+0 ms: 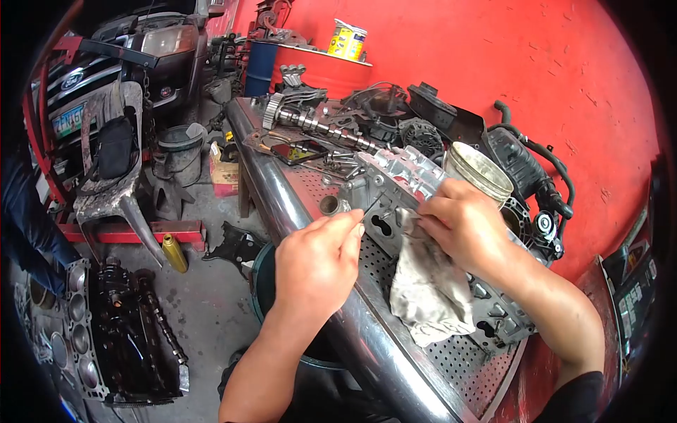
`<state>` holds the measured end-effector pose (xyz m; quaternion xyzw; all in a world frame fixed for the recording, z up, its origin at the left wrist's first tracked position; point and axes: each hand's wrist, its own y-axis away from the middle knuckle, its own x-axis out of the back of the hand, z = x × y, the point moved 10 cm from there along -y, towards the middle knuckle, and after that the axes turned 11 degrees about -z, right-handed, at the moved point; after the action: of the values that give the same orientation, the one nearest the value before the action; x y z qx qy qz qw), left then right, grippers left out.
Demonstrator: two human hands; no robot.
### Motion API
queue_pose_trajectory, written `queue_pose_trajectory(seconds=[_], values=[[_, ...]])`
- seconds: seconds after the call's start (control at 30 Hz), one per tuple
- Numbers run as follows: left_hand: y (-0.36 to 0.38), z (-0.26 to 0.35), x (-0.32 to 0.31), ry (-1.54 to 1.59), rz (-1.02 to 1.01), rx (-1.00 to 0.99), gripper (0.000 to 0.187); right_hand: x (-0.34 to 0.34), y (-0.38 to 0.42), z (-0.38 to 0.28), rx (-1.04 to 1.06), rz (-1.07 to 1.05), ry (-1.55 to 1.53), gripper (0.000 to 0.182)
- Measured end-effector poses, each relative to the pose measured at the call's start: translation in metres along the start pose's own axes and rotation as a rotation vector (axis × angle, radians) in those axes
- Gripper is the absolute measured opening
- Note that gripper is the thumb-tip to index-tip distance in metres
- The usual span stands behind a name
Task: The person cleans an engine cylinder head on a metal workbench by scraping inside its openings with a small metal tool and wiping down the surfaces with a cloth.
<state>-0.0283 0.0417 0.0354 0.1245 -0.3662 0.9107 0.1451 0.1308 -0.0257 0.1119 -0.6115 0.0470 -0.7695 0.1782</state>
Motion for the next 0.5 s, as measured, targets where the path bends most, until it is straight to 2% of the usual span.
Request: queue_pose_trajectory(seconds=[0.13,0.2,0.37,0.5], values=[[0.007,0.005,0.002,-0.039,-0.092,0.018,0.019,-0.029,-0.028,-0.001,-0.032,-0.07,0.093,0.011],[0.007,-0.01,-0.027,-0.153,-0.21,0.086,0.017,-0.032,-0.037,0.001,-0.065,-0.046,0.159,0.015],[0.003,-0.036,-0.074,-0.106,-0.147,0.063,0.018,-0.032,-0.032,0.0,-0.073,-0.011,0.168,0.017],[-0.002,-0.029,-0.08,-0.331,-0.035,-0.085,0.024,-0.026,-0.009,-0.038,0.011,-0.143,0.341,0.028]])
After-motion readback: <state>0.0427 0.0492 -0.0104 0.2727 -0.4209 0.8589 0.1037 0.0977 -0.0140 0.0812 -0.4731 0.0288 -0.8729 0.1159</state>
